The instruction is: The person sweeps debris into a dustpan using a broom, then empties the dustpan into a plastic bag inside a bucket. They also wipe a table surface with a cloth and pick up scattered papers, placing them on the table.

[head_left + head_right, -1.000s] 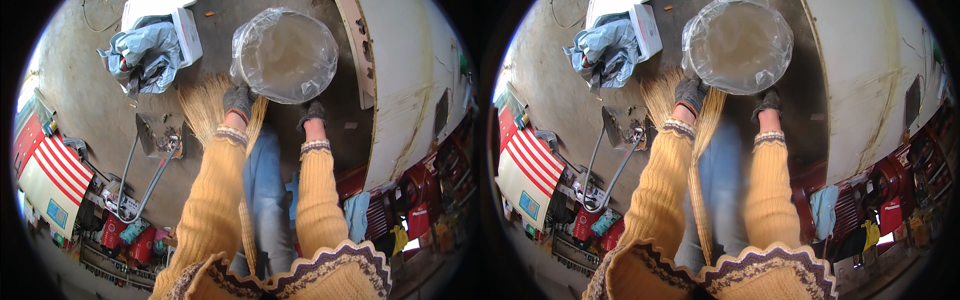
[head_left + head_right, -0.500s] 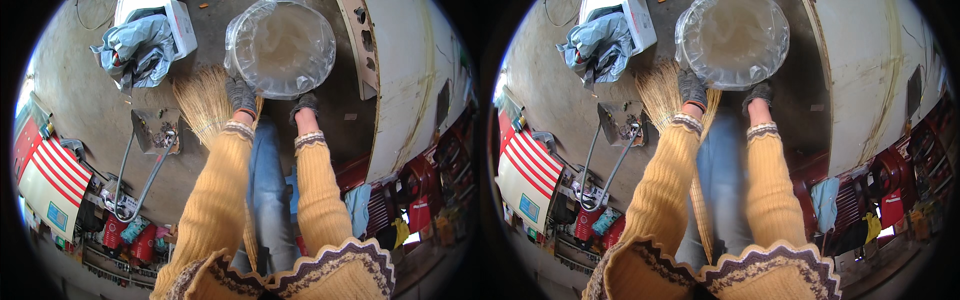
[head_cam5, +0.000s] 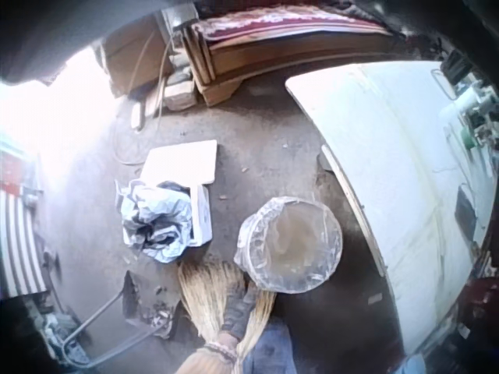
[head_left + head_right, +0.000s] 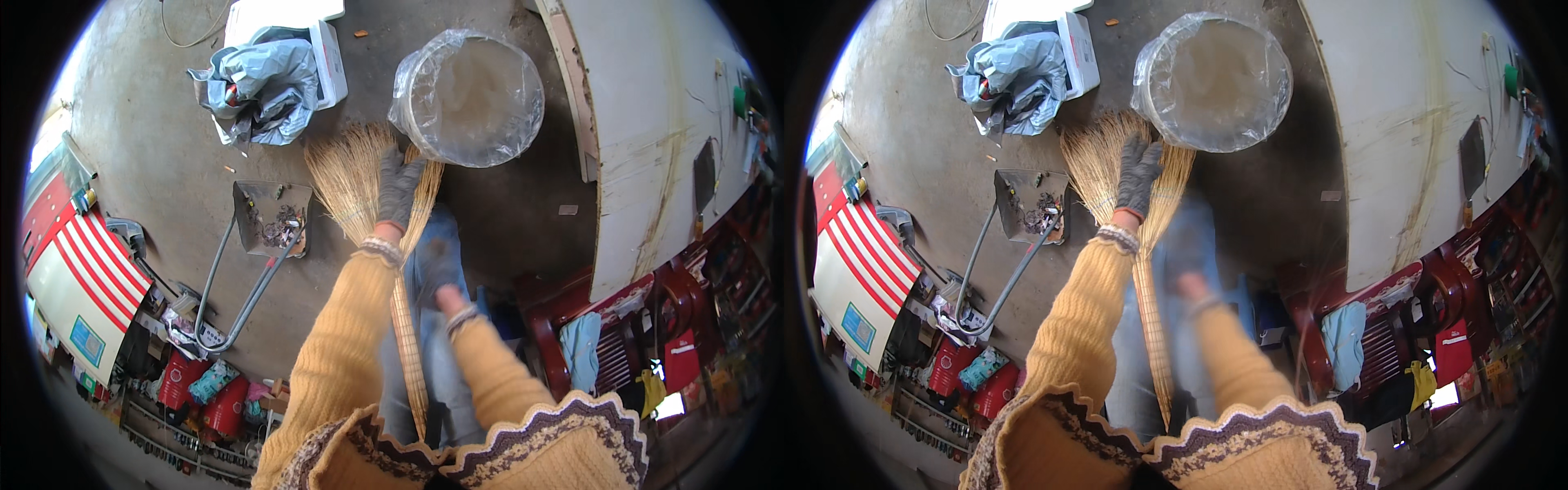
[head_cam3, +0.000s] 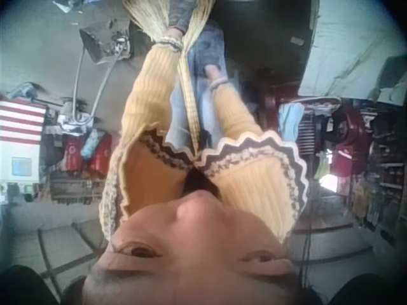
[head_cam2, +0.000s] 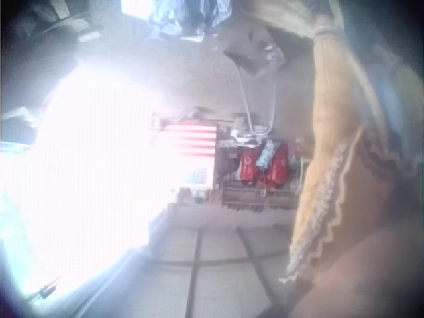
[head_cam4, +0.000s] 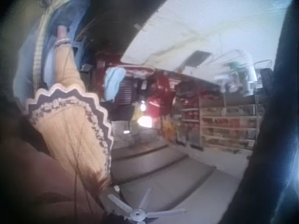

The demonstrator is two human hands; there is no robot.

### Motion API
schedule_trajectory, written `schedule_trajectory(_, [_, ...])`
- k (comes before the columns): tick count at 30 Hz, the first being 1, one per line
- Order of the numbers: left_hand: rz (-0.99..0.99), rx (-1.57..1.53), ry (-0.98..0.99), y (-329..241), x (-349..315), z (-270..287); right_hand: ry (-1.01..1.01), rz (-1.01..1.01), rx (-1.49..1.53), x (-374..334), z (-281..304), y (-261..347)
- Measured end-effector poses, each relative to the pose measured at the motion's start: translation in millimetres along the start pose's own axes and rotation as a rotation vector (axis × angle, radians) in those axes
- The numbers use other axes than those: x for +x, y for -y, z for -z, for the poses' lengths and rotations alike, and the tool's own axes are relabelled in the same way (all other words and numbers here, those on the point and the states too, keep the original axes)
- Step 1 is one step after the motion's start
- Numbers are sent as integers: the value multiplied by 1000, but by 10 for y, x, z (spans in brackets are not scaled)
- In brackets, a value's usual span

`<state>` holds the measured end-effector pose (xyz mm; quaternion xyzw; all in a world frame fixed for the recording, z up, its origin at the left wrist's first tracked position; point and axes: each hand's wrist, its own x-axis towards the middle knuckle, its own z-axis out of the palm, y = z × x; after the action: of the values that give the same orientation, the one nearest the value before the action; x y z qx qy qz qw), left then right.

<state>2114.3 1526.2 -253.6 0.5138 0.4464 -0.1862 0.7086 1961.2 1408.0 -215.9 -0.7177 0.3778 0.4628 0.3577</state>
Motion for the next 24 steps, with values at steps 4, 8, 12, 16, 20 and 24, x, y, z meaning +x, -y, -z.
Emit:
schedule_trajectory(4, [-43,374,-66,-106,372,-529,265,64,90,-1266,-141,11])
schedule_trajectory(8, [-65,664,-158,-164,420,-821,282,-17,256,-1653,49,-80])
schedule_trajectory(12, [-39,610,18,-217,449,-1211,277,-31,335,-1815,240,15])
schedule_trajectory(16, [103,588,163,-232,345,-1438,253,22,381,-1789,341,255])
schedule_trajectory(20, [40,264,261,-344,-263,-903,253,86,393,-1727,404,407])
schedule_trajectory(24, [99,31,193,-454,-1154,128,270,29,528,-2071,545,284])
